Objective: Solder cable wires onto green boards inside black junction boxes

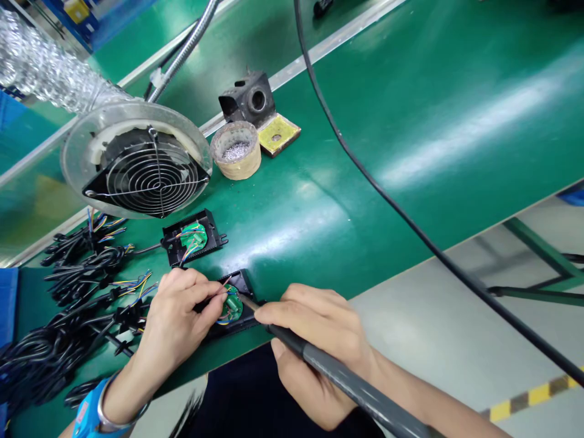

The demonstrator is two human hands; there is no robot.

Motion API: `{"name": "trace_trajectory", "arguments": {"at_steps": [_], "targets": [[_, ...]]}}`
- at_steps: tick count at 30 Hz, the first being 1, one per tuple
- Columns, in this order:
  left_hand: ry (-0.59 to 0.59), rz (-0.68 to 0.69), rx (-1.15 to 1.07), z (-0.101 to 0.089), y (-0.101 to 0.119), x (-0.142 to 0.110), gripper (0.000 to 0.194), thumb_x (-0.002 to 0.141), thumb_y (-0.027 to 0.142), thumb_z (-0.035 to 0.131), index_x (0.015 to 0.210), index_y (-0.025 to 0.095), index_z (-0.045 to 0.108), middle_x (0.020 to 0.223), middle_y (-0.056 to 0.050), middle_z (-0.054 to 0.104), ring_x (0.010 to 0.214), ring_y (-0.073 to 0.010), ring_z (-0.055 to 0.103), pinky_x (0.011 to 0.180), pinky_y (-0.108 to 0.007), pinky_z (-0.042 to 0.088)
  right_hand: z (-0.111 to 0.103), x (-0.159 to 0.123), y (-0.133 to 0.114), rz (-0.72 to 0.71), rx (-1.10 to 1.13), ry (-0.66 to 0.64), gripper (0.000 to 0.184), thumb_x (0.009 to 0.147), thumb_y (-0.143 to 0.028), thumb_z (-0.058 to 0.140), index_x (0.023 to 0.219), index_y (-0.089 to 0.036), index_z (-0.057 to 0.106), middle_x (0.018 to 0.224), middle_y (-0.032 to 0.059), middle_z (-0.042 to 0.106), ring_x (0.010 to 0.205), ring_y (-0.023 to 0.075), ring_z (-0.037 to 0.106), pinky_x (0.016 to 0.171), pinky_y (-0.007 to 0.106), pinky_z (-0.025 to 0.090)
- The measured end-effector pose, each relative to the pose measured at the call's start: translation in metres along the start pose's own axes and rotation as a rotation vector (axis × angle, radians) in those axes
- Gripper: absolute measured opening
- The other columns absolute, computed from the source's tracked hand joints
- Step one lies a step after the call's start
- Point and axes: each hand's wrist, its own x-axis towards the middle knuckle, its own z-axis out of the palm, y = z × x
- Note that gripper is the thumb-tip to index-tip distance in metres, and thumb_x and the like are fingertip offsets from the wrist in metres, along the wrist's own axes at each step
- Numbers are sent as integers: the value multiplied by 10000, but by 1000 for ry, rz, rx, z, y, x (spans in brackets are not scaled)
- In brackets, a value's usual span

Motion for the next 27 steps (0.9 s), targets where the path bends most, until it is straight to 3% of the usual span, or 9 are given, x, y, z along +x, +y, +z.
{"name": "trace_trajectory", "arguments": {"at_steps": [4, 11, 18, 23, 27], "targets": [[9, 5, -9, 1, 0, 0, 154, 897, 233, 599, 805, 237, 723, 745, -7, 640, 725, -172, 491, 681, -346, 331, 0, 1, 0, -63, 12, 23, 302, 764, -75, 505, 1007, -181, 651, 666, 24, 597, 521, 137, 526, 467, 273, 425], [13, 7, 5, 1, 1, 1, 148, 890, 225, 606, 797, 238, 722, 742, -4, 639, 722, -171, 488, 680, -344, 323, 0, 2, -1, -41, 20, 4, 297, 766, -49, 499, 1000, -161, 643, 709, 38, 610, 549, 134, 531, 485, 282, 422], [4, -6, 4, 1, 1, 0, 160, 886, 222, 608, 768, 233, 715, 730, 0, 625, 724, -169, 477, 686, -341, 327, 7, -9, 5, -166, -94, 70, 281, 740, -74, 499, 971, -166, 631, 686, 36, 613, 550, 157, 581, 516, 314, 485], [13, -4, -6, 2, 0, 0, 161, 886, 219, 609, 764, 228, 714, 731, 2, 625, 725, -168, 477, 685, -338, 322, -2, -16, -9, -38, -140, 17, 254, 785, -79, 507, 982, -184, 629, 736, 36, 625, 631, 166, 620, 616, 340, 535], [21, -2, -9, 2, 0, 0, 164, 884, 211, 611, 757, 225, 714, 723, 3, 619, 718, -165, 474, 685, -337, 320, -15, -16, -19, -7, -196, 0, 271, 782, -73, 518, 993, -191, 640, 754, 43, 653, 698, 188, 662, 601, 324, 536]]}}
